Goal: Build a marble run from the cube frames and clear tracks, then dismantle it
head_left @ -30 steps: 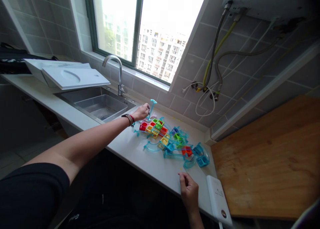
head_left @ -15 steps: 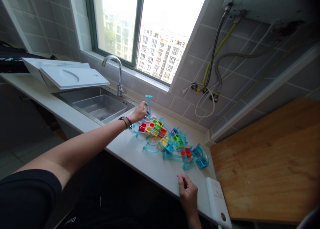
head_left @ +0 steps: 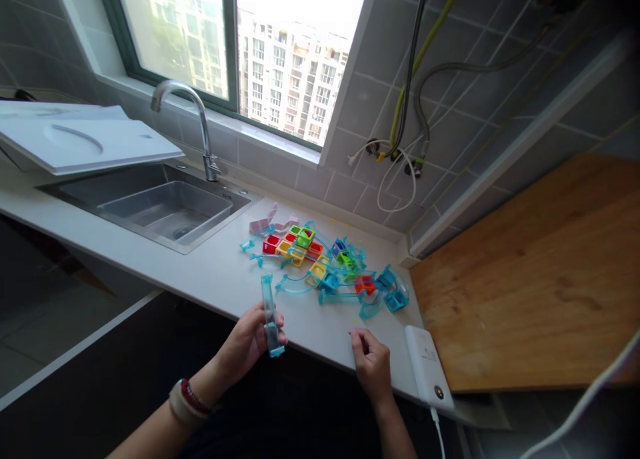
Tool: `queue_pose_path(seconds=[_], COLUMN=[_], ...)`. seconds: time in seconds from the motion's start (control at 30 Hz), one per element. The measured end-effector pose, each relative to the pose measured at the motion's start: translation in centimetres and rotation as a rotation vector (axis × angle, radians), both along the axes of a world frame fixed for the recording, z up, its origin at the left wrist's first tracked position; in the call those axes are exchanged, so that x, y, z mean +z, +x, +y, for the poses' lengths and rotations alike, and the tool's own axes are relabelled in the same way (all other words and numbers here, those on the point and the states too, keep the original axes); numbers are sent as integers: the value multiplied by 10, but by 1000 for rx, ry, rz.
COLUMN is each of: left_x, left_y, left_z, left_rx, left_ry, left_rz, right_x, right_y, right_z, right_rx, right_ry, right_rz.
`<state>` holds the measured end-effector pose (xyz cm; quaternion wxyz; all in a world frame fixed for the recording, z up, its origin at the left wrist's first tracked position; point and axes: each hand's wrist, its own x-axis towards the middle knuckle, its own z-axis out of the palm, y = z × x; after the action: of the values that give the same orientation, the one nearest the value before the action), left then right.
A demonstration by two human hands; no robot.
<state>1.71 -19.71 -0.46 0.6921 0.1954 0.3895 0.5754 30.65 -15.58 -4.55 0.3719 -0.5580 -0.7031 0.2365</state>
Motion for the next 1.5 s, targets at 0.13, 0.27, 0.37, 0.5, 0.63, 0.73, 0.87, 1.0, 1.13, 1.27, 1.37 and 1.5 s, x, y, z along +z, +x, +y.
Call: queue_pose_path(seconds=[0.13, 0.27, 0.37, 0.5, 0.63, 0.73, 0.87, 1.0, 1.13, 1.27, 1.37, 1.5], left_x=[-20, -23, -19, -8, 2, 2, -1, 0, -3, -6, -4, 6], left_y=[12, 17, 22, 29, 28, 26, 24, 24, 23, 23, 25, 32], left_z=[-31, -43, -46, -44, -44, -44, -43, -38, -33, -29, -26, -23], left_rx=[-85, -243, -279, -276, -264, -251, -218, -186, -151, -92, -104, -136], left_ry=[-52, -79, -121, -176, -167, -161, -191, -216, -205, -191, -187, -188], left_rz=[-27, -34, -83, -112, -130, -144, -163, -169, -173, -174, -135, -90], right_x=[6, 15, 20, 18, 11, 9, 9, 12, 15, 17, 22, 37], right_y=[-1, -14, -33, -53, -54, -50, -46, -44, -41, -37, -37, -45], right_z=[4, 15, 28, 47, 55, 52, 46, 41, 30, 9, -9, -31], right_rx=[-25, -25, 25, 18, -24, -52, -77, -79, -38, -10, 16, 69], right_ry=[-69, -194, -206, -236, -264, -282, -282, -268, -247, -208, -191, -298], right_rz=[101, 276, 341, 285, 262, 325, 419, 488, 504, 516, 530, 653])
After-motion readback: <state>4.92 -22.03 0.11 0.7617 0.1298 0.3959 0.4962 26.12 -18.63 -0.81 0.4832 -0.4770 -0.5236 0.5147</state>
